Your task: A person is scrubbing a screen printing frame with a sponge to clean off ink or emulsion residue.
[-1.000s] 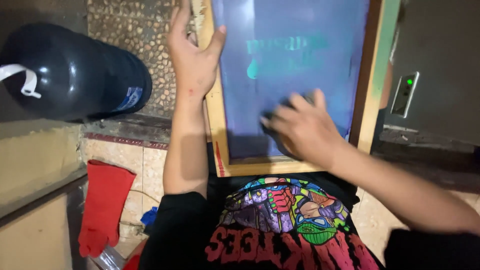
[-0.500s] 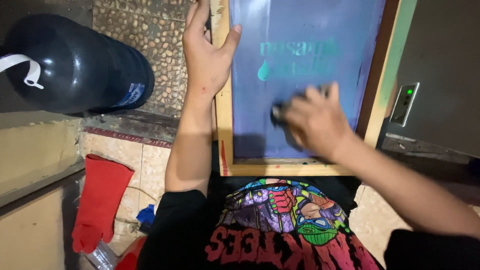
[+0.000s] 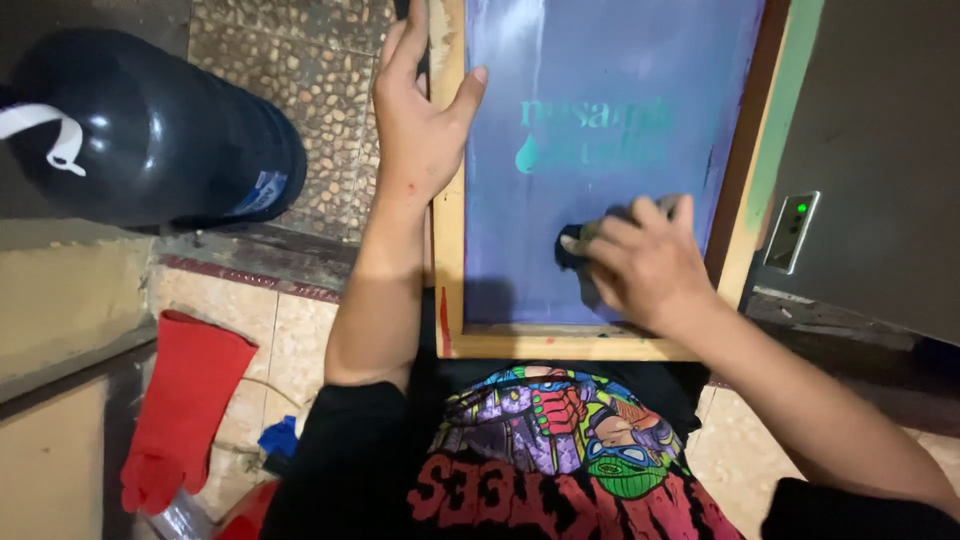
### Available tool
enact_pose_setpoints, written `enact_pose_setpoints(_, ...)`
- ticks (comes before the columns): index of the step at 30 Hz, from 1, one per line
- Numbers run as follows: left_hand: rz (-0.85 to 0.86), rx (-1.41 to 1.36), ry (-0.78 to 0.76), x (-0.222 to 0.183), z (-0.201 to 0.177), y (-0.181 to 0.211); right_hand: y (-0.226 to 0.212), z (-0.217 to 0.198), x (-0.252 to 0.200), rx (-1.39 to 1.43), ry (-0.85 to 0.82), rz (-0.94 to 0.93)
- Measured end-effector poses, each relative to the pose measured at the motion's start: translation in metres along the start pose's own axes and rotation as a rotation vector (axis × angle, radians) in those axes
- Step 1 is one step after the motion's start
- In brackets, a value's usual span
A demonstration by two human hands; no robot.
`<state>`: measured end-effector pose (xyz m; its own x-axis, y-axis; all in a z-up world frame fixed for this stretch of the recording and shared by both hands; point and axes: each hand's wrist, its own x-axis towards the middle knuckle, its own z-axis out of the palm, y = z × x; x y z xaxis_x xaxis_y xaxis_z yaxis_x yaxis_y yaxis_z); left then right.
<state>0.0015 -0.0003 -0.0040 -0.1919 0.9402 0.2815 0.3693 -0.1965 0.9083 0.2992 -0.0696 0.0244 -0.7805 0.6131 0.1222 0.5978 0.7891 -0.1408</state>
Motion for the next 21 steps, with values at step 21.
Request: enact_pose_setpoints(21,0.079,-0.134,0.015,0.004,-0.007,0.003,-0.006,-0.011,-0.002,-0.194,-0.011,-0.013)
